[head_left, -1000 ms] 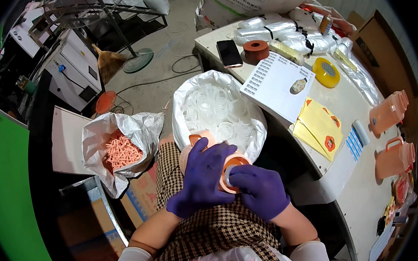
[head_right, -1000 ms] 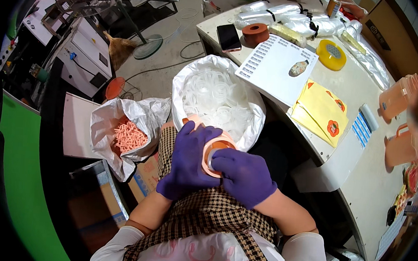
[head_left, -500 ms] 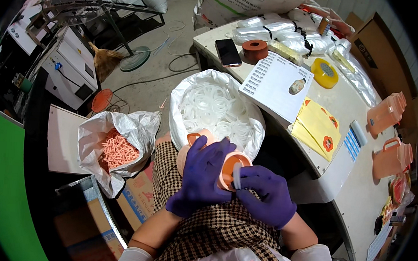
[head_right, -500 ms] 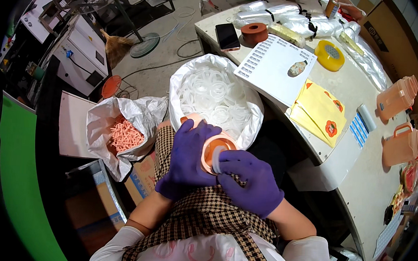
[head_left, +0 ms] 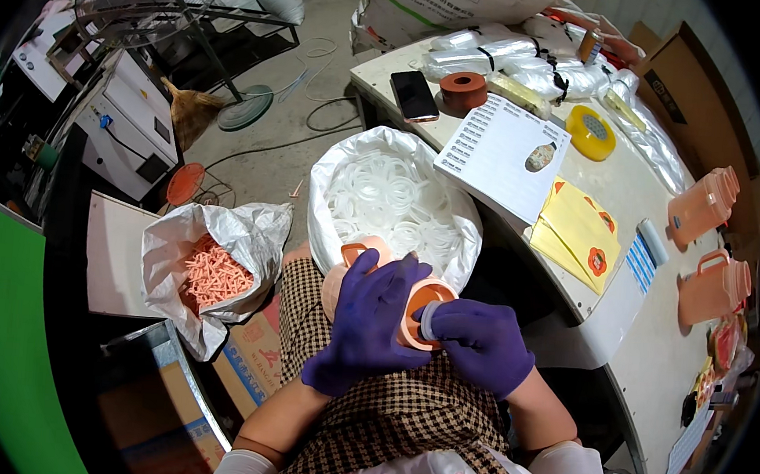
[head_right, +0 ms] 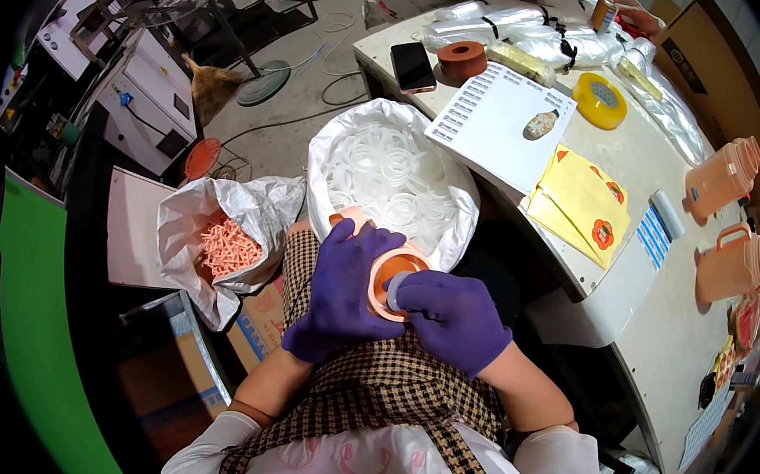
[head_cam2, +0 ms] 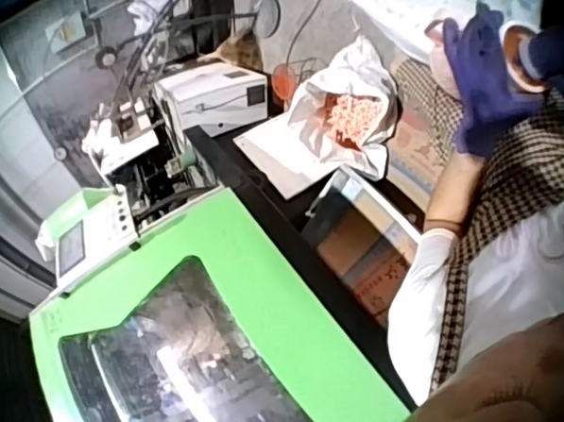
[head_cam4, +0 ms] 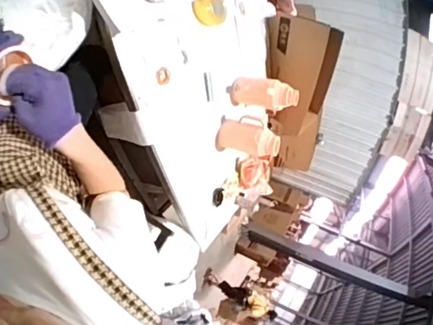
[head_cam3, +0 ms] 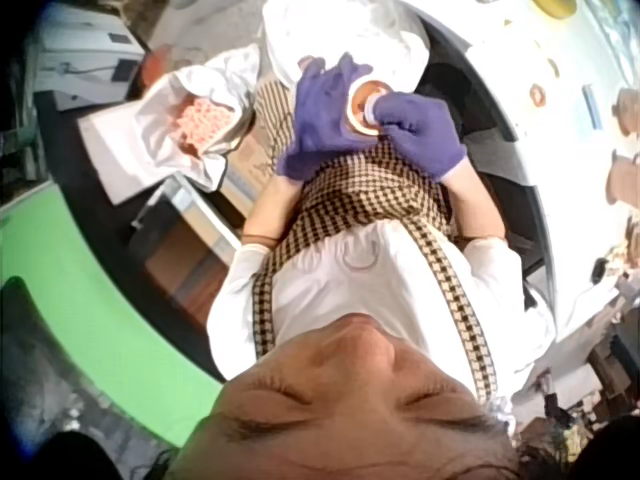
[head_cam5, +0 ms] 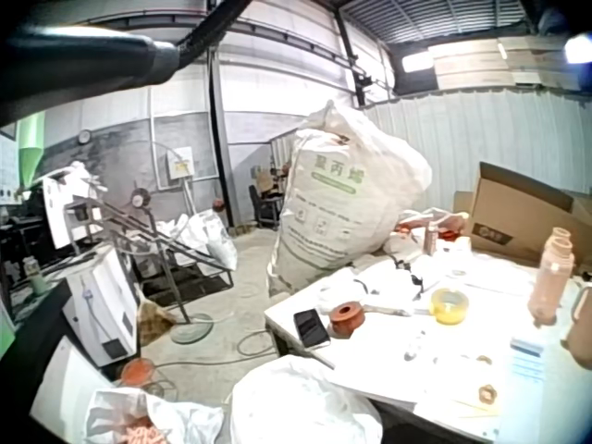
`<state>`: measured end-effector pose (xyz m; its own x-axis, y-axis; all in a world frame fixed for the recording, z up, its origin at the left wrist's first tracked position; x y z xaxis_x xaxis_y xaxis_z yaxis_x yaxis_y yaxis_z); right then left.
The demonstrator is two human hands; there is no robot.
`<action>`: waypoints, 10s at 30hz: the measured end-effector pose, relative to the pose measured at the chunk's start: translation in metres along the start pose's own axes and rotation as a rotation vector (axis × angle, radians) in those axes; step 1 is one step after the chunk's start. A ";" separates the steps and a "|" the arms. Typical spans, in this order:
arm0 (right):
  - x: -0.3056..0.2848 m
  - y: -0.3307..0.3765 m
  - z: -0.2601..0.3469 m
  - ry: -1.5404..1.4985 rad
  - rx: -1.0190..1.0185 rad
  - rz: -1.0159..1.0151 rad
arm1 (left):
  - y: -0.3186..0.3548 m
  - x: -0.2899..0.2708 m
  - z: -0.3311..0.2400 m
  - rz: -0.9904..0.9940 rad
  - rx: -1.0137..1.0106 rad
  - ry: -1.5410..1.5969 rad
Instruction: The person applies stickers to pink thermal flasks, inserts white plastic rings into the flask openings, and places the flasks on a desk by hand. The person also handles a notebook containing production diagrams while working.
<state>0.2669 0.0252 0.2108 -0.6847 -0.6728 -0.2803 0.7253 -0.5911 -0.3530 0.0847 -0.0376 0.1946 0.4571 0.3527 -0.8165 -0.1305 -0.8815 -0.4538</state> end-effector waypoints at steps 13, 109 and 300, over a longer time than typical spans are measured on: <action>0.018 0.003 -0.010 0.352 0.154 0.211 | 0.003 0.011 -0.015 -0.048 0.052 -0.109; -0.253 0.116 -0.151 0.566 0.466 -0.829 | -0.001 0.090 0.161 -0.057 -0.593 0.578; -0.357 0.451 -0.029 0.626 -0.142 -1.965 | 0.041 0.111 0.013 0.118 -0.495 0.904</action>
<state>0.8368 0.0115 0.1259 -0.3189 0.9037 0.2857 -0.8334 -0.1238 -0.5386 0.1193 -0.0302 0.0808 0.9810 0.0684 -0.1814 0.0651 -0.9976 -0.0240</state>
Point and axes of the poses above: each hand's wrist, its own y-axis away from the middle knuckle, its own x-axis out of the palm, z = x × y, the point moved 2 cm from there along -y, towards the middle knuckle, and after that the axes turned 11 degrees about -y, right-handed, at the moved point
